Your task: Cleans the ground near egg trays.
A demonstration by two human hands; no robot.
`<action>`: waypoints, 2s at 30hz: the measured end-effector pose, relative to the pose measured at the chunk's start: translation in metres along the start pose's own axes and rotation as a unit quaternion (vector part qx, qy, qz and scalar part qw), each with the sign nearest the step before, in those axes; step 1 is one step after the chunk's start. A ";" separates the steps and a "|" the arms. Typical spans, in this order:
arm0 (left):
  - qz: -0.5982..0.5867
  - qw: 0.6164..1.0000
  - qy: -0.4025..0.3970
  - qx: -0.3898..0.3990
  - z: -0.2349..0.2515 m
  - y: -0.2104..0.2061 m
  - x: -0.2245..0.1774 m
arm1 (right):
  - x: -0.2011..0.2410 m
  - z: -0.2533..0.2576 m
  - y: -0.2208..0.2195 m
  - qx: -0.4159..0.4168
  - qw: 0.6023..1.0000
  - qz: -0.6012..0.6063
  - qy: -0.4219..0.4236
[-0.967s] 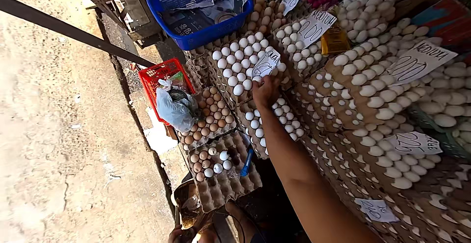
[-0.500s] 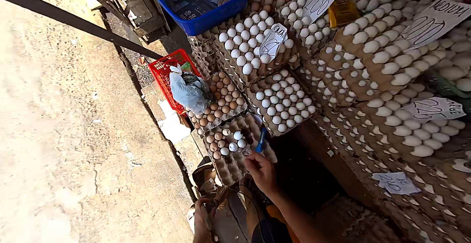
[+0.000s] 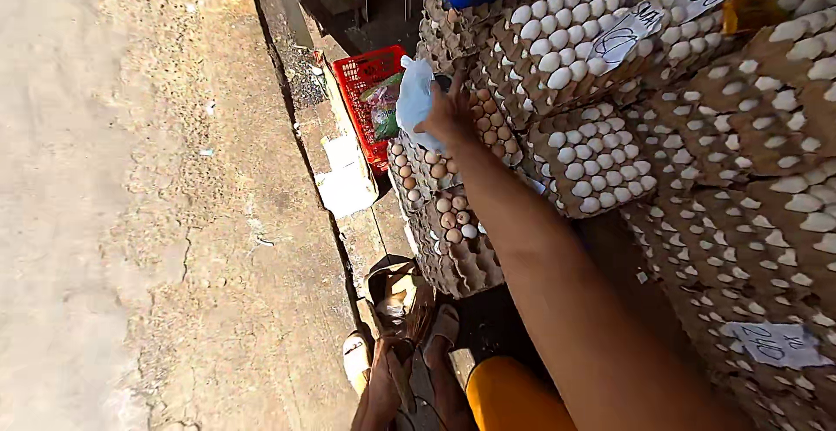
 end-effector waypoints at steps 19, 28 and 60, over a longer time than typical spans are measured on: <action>-0.091 0.993 -0.027 0.076 0.005 -0.009 -0.029 | -0.163 -0.442 0.101 -0.193 0.970 0.137 -0.057; 0.011 0.982 -0.020 0.190 0.018 -0.010 -0.042 | -0.245 -0.855 0.179 -0.219 0.811 0.081 -0.537; 0.060 0.992 -0.039 0.103 -0.001 -0.029 -0.029 | -0.067 -0.575 -0.334 0.196 0.357 0.722 -0.560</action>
Point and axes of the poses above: each hand's wrist, its own z-axis towards the middle knuckle, its own y-axis out of the back of the hand, x = y × z, the point moved 6 cm from there along z, towards the middle knuckle, and after that the axes turned 8 degrees about y, right-handed, at the moved point
